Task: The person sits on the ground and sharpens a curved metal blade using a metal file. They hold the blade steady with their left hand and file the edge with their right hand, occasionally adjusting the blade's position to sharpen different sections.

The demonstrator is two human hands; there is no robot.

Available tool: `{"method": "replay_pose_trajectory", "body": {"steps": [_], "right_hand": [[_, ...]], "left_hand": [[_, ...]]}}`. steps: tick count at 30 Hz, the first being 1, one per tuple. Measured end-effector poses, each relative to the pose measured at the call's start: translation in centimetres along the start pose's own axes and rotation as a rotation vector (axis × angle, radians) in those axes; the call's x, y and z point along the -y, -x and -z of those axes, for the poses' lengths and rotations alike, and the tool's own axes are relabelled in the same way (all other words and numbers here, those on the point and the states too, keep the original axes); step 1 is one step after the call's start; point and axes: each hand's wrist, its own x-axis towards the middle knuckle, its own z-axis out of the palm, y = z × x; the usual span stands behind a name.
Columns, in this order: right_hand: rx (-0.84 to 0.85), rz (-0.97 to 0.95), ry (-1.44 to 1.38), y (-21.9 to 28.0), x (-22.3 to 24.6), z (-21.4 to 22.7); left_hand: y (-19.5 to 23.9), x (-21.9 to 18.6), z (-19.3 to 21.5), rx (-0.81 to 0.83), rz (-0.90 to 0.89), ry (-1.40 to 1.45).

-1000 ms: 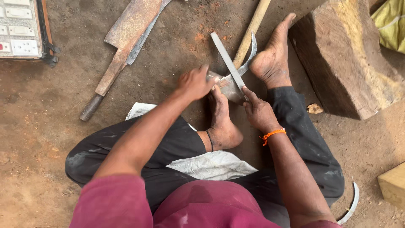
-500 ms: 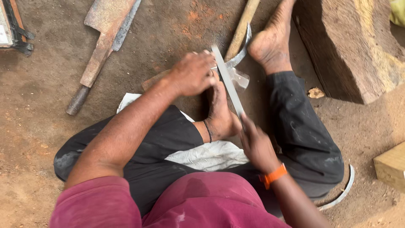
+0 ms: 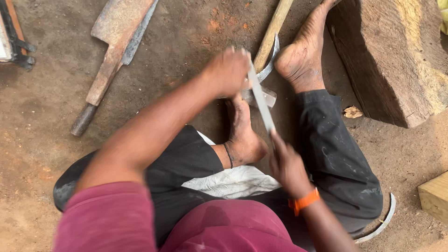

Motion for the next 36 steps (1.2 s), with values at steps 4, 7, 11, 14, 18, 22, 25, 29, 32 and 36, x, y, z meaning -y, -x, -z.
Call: {"method": "replay_pose_trajectory", "body": {"steps": [4, 7, 11, 14, 18, 22, 25, 29, 32, 36], "right_hand": [[-0.085, 0.121, -0.032, 2.9, 1.7, 1.2], [0.045, 0.007, -0.097, -4.0, -1.4, 0.4], [-0.026, 0.132, -0.025, -9.6, -3.2, -1.7], [-0.063, 0.12, 0.028, -2.5, -1.5, -1.2], [0.008, 0.028, 0.045, 4.3, 0.6, 0.3], [-0.039, 0.038, 0.195, -3.9, -2.6, -2.2], [-0.09, 0.061, 0.143, -10.1, -5.2, -3.2], [-0.124, 0.186, 0.052, -2.1, -3.4, -2.8], [-0.047, 0.094, 0.053, 4.7, -0.3, -1.1], [0.047, 0.047, 0.223, -2.0, -0.4, -1.7]], "left_hand": [[2.5, -1.5, -4.9, -0.571, -0.164, 0.075], [-1.5, 3.2, -4.6, -0.234, 0.131, 0.361], [-5.4, 6.9, 0.1, -0.252, 0.282, 0.307], [-2.7, 1.5, 0.6, -0.055, 0.148, 0.129], [2.5, -3.4, -2.7, -0.319, -0.115, 0.057], [-1.6, 1.7, -2.6, -0.44, 0.06, 0.326], [-6.1, 5.7, 1.3, -0.267, 0.23, 0.255], [-3.5, 1.6, 0.1, 0.077, 0.14, -0.07], [1.6, -2.0, -5.4, -0.256, -0.101, 0.052], [1.1, 2.4, -7.5, -0.611, -0.048, 0.237]]}}
